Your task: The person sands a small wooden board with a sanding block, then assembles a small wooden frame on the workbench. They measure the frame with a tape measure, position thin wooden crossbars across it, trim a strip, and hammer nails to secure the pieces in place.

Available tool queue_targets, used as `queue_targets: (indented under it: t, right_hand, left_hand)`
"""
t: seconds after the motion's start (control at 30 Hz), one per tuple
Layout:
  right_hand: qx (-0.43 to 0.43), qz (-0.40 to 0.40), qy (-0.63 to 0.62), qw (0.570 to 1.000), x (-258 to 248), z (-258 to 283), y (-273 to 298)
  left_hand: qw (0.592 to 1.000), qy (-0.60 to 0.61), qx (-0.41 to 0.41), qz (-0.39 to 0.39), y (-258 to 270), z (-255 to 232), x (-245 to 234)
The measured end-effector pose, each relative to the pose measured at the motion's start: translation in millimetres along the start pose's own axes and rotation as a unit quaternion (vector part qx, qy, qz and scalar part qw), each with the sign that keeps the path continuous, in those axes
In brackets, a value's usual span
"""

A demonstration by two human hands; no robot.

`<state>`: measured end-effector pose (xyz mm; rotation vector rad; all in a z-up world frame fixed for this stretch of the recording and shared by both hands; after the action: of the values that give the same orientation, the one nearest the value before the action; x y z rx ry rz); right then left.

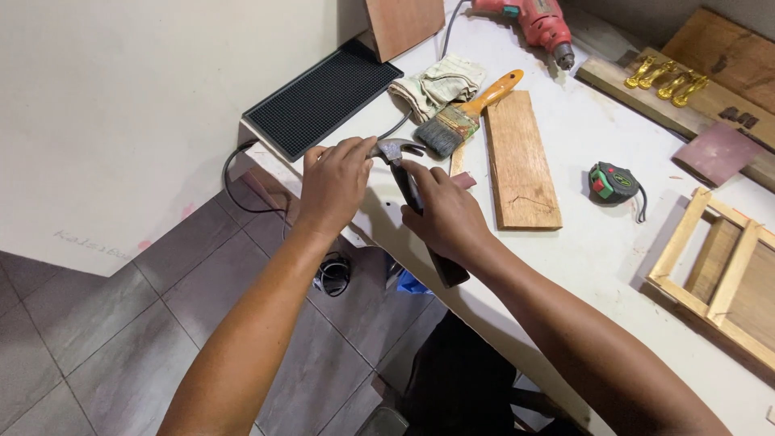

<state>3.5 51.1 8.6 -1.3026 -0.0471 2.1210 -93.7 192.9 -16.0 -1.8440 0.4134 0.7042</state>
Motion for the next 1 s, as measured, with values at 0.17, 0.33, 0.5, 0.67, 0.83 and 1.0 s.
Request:
queue_targets:
  t: [0.17, 0.33, 0.5, 0.67, 0.83, 1.0]
  right_hand:
    - [0.096, -0.029, -0.186, 0.977, -33.5, -51.2, 11.5]
    - [0.240, -0.026, -0.329, 0.913, -80.2, -111.9, 48.1]
    - [0.320, -0.077, -0.357, 0.874, -140.9, -170.9, 97.0]
    - [0.340, -0.133, -0.340, 0.867, -201.9, -220.3, 159.4]
    - [0.363, -0.192, -0.218, 0.885, -265.2, -253.4, 224.9]
    - [0.287, -0.221, 0.023, 0.932, -309.3, -261.0, 273.3]
  left_hand:
    - [0.995, 0.085, 0.023, -0.054, -20.8, -42.3, 12.9]
    - [0.986, 0.164, 0.025, -0.006, -42.6, -121.6, 42.3]
    - [0.966, 0.232, 0.116, -0.018, -49.9, -211.7, 75.7]
    - [0.942, 0.301, 0.147, 0.026, -52.2, -306.8, 106.4]
    - [0.916, 0.346, 0.193, 0.063, -39.3, -385.4, 140.3]
    - [0.889, 0.315, 0.288, 0.164, -8.9, -428.6, 178.1]
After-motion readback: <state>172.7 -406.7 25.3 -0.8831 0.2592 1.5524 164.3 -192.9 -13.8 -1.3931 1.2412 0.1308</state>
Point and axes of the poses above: each hand's wrist, its own y-axis away from the middle knuckle, its own x-axis out of the palm, z = x × y, the point moved 6 cm from there along -y, towards the middle knuckle, and after that the axes turned 12 degrees about -z, right-handed, at the moved point
